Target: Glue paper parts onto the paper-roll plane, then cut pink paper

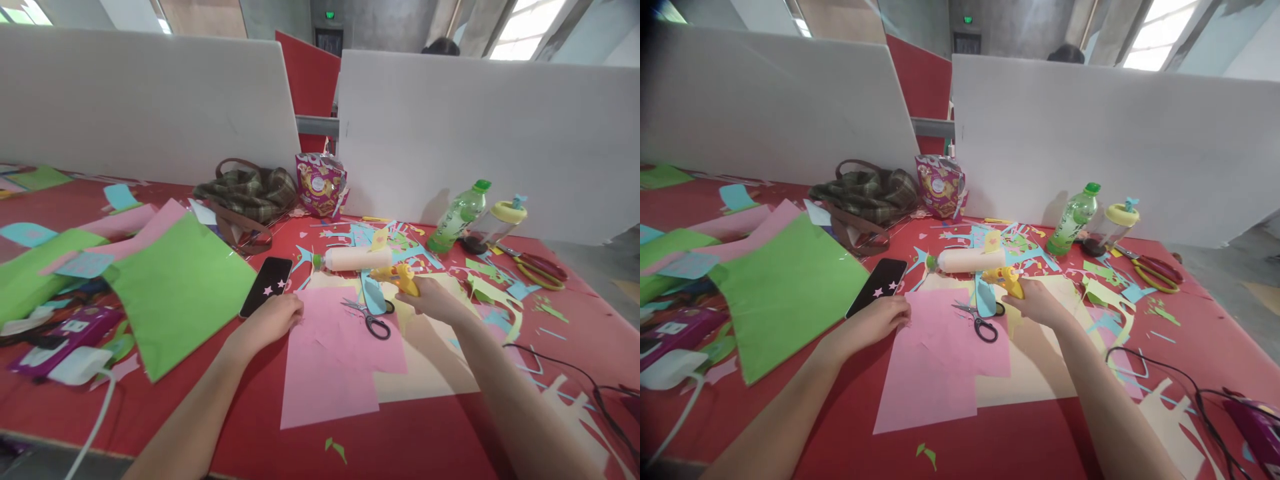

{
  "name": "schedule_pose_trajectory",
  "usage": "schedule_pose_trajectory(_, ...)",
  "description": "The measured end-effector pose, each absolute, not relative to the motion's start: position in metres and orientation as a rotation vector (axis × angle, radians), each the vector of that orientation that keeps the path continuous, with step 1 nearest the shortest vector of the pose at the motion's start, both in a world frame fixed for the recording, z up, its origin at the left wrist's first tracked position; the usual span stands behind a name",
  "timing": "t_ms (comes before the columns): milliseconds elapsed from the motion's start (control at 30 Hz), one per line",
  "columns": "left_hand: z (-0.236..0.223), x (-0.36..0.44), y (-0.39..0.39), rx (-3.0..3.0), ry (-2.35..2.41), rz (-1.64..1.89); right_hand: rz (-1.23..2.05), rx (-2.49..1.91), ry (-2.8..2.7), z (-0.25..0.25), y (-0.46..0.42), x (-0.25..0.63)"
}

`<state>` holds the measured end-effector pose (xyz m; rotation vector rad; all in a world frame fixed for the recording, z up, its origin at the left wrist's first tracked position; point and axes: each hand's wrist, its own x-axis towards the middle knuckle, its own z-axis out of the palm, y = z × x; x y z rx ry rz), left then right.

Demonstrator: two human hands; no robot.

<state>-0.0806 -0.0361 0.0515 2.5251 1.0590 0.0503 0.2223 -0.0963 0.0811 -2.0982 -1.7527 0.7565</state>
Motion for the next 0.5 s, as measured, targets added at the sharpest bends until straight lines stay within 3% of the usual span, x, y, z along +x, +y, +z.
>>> schedule_pose_trajectory(500, 0.0585, -0.0732, -0.0377, 2.58, 1.14, 0.198, 0.692, -2.126, -1.755, 0.0695, -0.0917, 0.2224)
